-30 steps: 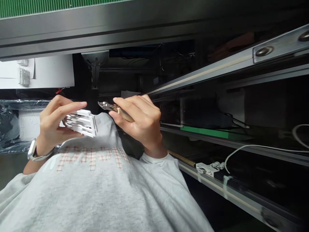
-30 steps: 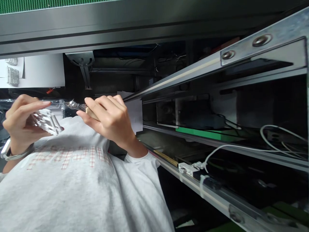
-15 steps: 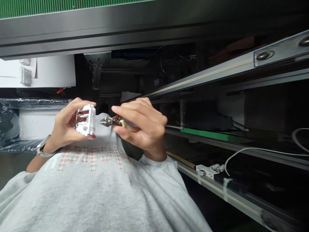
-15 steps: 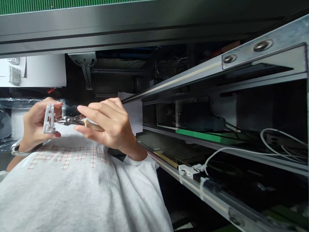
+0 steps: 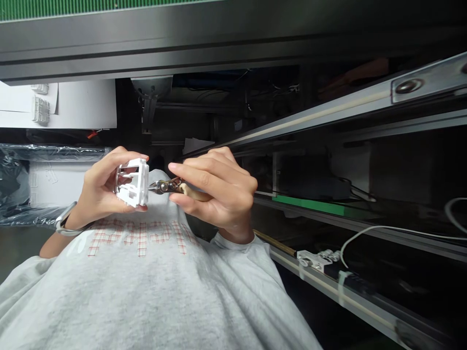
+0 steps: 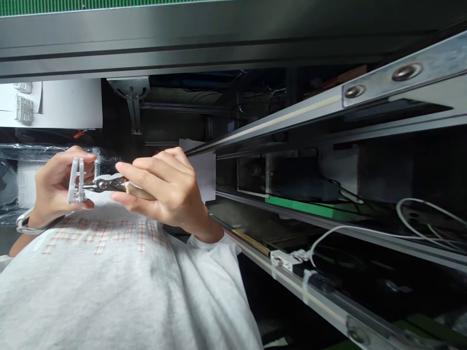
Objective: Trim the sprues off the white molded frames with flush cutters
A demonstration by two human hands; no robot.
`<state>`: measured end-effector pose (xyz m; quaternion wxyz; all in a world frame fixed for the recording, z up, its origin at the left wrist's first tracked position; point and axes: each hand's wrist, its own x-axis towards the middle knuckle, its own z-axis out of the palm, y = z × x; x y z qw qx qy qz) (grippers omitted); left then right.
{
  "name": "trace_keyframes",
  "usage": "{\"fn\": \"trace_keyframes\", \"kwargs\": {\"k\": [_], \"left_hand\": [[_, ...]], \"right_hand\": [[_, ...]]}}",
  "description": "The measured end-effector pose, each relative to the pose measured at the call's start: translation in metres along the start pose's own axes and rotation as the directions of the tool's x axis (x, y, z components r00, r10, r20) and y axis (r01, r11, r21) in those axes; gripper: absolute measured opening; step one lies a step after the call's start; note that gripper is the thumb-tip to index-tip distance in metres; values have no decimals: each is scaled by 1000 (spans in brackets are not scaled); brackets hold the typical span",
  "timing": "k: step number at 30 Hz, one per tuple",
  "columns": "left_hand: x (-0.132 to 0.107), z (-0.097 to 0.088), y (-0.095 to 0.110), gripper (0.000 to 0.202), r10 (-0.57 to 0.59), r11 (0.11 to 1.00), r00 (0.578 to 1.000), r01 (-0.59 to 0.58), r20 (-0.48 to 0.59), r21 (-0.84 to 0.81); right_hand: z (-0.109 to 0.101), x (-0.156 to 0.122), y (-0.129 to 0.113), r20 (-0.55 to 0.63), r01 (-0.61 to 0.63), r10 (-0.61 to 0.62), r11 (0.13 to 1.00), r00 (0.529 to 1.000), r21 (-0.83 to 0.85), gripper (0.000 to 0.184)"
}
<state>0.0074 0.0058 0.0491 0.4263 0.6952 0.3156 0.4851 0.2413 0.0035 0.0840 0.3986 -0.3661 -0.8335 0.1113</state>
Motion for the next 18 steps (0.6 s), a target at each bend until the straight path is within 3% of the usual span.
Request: {"fn": "trace_keyframes", "kwargs": {"k": [6, 13, 18], "left_hand": [[-2, -2, -1, 66, 29, 999, 1000, -29, -11, -25], [-2, -4, 2, 68, -64, 998, 996, 65, 63, -6], [-4, -2, 2, 67, -105, 994, 993, 106, 52, -12]], "right_hand": [[-2, 1, -1, 12, -2, 2, 1000, 1000, -20, 35], [-3, 1, -3, 42, -60, 64, 994, 997, -87, 43], [-1, -1, -1, 14, -15, 16, 999, 1000, -40, 40]]}}
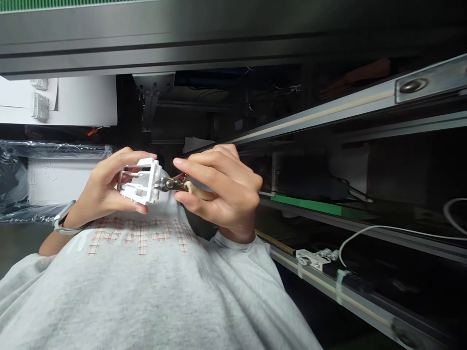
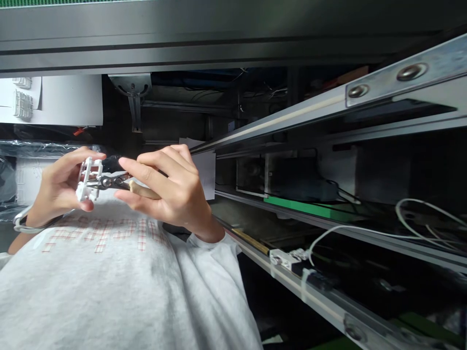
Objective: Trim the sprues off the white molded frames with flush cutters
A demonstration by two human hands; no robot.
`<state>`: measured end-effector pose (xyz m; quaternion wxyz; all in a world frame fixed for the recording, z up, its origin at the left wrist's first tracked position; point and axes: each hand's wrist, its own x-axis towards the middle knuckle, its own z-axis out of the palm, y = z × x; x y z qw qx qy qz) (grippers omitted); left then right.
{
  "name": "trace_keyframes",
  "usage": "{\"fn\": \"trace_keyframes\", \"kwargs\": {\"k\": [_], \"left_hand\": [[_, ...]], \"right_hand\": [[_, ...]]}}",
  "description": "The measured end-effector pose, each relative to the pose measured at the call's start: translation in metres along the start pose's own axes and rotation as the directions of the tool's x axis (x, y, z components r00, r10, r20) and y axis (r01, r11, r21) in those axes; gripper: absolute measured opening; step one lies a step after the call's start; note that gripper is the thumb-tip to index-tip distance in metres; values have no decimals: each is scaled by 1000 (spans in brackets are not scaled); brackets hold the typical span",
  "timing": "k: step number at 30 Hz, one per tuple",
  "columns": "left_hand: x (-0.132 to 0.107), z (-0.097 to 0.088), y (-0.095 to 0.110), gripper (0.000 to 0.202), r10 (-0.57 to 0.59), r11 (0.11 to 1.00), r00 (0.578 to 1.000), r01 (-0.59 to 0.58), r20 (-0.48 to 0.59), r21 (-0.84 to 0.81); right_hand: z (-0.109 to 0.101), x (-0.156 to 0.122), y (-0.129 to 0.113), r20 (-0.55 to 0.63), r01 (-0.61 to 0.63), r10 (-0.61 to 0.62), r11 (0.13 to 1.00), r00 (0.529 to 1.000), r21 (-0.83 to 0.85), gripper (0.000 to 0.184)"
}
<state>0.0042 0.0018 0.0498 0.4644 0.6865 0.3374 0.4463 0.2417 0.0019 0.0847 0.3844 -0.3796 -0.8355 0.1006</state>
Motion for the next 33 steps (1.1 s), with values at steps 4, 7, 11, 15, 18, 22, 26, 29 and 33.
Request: {"fn": "trace_keyframes", "kwargs": {"k": [4, 7, 11, 15, 18, 22, 26, 29, 33], "left_hand": [[-2, 0, 0, 69, -34, 999, 999, 34, 4, -12], [-3, 0, 1, 68, -49, 999, 999, 49, 6, -5], [-1, 0, 1, 68, -36, 999, 999, 36, 12, 11], [1, 0, 2, 67, -8, 999, 1000, 7, 19, 31], [1, -1, 3, 67, -33, 997, 999, 32, 17, 70], [-1, -3, 6, 67, -63, 989, 998, 62, 4, 138], [-3, -5, 8, 65, -55, 985, 998, 54, 6, 166], [-3, -6, 9, 65, -55, 983, 998, 52, 15, 176], [-3, -6, 10, 66, -60, 980, 998, 56, 16, 190]], "right_hand": [[1, -1, 2, -17, 17, -16, 999, 1000, 48, 36], [2, -2, 2, -26, 14, -12, 998, 1000, 59, 35], [2, -6, 2, -5, -9, 9, 999, 1000, 35, 38], [2, -11, 3, 58, -63, 66, 996, 996, -64, 45], [1, -13, 4, 59, -39, 45, 995, 997, -91, 43], [-3, -8, 1, 58, -17, 26, 989, 998, -144, 45], [-8, -3, -2, 38, 36, -31, 991, 999, -132, 39], [-10, -2, -3, 48, 44, -38, 992, 998, -120, 35], [-12, -2, -3, 102, 25, -11, 991, 995, -135, 36]]}}
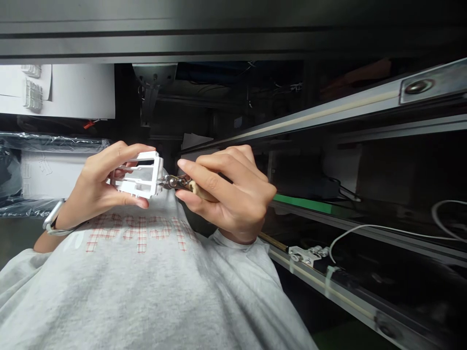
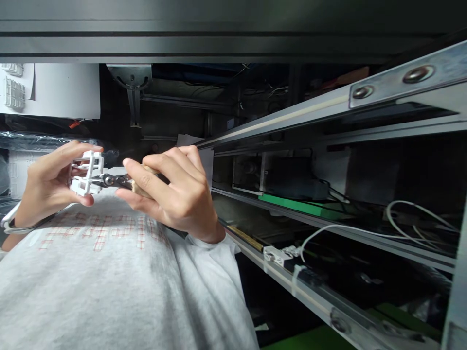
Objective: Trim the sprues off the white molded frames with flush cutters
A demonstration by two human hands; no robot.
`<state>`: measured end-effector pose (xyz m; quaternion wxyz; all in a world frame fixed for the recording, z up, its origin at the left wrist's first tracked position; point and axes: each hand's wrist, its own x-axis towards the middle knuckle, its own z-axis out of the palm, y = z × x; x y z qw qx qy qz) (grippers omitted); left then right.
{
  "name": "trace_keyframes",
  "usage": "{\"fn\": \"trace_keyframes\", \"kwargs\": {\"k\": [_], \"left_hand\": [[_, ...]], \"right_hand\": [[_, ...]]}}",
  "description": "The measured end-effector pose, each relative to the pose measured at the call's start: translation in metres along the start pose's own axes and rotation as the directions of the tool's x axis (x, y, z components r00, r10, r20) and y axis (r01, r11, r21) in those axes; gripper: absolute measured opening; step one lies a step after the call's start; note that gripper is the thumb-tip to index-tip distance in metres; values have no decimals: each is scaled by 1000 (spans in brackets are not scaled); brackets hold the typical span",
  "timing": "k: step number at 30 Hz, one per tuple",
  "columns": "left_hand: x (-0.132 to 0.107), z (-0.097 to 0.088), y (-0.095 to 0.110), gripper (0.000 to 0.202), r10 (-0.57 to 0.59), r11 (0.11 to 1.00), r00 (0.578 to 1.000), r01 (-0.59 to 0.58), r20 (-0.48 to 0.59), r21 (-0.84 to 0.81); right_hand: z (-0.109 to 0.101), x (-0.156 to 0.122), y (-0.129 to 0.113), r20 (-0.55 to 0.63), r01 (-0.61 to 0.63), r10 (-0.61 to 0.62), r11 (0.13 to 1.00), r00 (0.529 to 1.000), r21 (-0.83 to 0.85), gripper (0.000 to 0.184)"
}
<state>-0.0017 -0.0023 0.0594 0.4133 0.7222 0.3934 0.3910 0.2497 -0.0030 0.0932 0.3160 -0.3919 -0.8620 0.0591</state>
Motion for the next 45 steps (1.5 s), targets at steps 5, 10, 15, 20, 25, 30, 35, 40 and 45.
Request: {"fn": "trace_keyframes", "kwargs": {"k": [5, 10, 15, 20, 25, 30, 35, 40, 45], "left_hand": [[1, -1, 0, 65, 43, 999, 999, -43, -32, -2], [1, -2, 0, 65, 45, 998, 999, -45, -22, 36], [1, -3, 1, 63, 30, 999, 999, -29, -25, 31], [1, -4, 3, 61, 34, 999, 999, -34, -11, 21], [2, -6, 0, 60, 43, 998, 998, -41, -45, 42], [-4, -8, -7, 69, 222, 973, 969, -212, -111, 95], [-2, -6, -5, 49, 508, 837, 861, -498, 16, 228], [7, -4, 4, 27, 471, 830, 877, -478, 98, 286], [0, -10, -5, 53, 463, 804, 886, -420, 0, 420]], "right_hand": [[0, 3, -2, -36, 43, -43, 999, 998, -5, 33], [3, 3, -3, 3, 11, -10, 1000, 1000, -24, 33], [5, 4, -4, -6, 1, -1, 1000, 1000, 6, 32], [11, 2, -3, -41, 0, 4, 995, 999, 101, 35], [18, -5, 4, -123, -81, 116, 962, 986, 260, 33], [17, -4, 6, -97, -108, 120, 986, 988, 124, 26], [16, -1, 4, -30, -63, 66, 996, 997, 66, 22], [17, -4, 6, 28, -47, 46, 998, 999, 52, 21], [17, -6, 7, -17, -65, 66, 997, 998, 47, 22]]}}
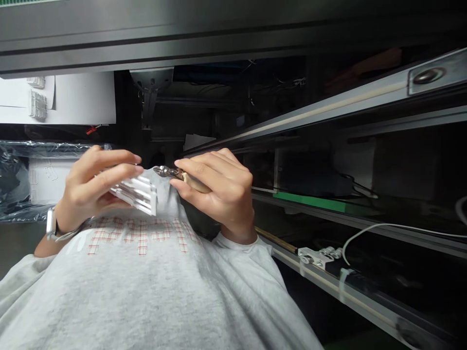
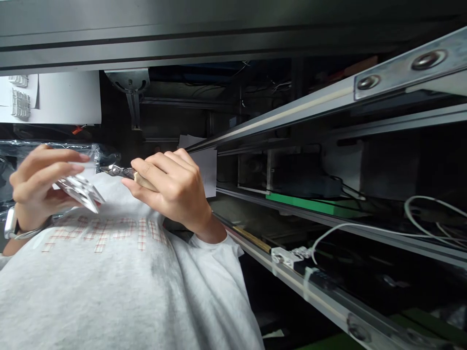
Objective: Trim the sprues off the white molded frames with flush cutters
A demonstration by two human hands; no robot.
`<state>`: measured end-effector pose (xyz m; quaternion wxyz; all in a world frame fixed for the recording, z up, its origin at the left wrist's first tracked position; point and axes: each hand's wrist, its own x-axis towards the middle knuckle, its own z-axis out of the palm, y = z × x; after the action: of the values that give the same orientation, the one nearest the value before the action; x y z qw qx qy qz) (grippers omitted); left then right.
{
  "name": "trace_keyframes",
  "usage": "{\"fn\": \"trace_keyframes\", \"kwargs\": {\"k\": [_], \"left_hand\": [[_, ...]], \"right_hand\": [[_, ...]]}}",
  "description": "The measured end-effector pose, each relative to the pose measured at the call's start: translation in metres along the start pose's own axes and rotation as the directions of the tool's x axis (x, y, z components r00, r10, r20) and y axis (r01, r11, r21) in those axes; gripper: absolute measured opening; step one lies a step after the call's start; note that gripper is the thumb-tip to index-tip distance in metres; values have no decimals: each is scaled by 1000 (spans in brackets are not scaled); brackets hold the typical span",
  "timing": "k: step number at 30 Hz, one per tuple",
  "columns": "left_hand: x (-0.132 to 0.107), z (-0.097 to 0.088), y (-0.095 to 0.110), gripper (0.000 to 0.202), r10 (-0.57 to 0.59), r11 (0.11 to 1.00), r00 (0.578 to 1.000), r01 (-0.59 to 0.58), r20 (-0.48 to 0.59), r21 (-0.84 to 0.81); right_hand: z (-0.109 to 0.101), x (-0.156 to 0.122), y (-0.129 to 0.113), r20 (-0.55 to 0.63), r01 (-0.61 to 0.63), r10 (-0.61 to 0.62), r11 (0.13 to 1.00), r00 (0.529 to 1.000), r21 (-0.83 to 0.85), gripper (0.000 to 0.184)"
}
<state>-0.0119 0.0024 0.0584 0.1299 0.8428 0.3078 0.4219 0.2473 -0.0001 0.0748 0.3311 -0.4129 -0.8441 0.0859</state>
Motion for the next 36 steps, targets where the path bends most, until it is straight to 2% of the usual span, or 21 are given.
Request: {"fn": "trace_keyframes", "kwargs": {"k": [3, 7, 16, 20, 26, 31, 36], "left_hand": [[-7, 2, -7, 61, -60, 988, 994, 72, -91, 135], [-7, 8, -9, 66, -64, 950, 988, 104, -143, 294], [-6, 16, 1, 64, -135, 933, 967, 197, -214, 301], [-6, 18, 0, 63, -114, 921, 966, 190, -230, 340], [-6, 21, 2, 63, -112, 907, 969, 190, -222, 375], [-7, 22, 0, 65, -58, 894, 971, 153, -231, 422], [-6, 22, -3, 62, -21, 891, 971, 126, -238, 435]], "right_hand": [[1, -1, 0, -27, -24, 24, 1000, 999, 0, 23], [2, -1, -2, -44, -31, 32, 999, 999, 27, 28], [5, -4, -13, -54, -45, 41, 996, 998, -76, 40], [7, -4, -18, -51, -85, 80, 990, 996, -114, 38], [11, -8, -24, -44, -178, 175, 982, 984, -65, 31], [18, -8, -28, -40, -178, 175, 981, 984, -77, 33], [24, -6, -33, -105, -187, 177, 978, 979, -90, 27]]}}
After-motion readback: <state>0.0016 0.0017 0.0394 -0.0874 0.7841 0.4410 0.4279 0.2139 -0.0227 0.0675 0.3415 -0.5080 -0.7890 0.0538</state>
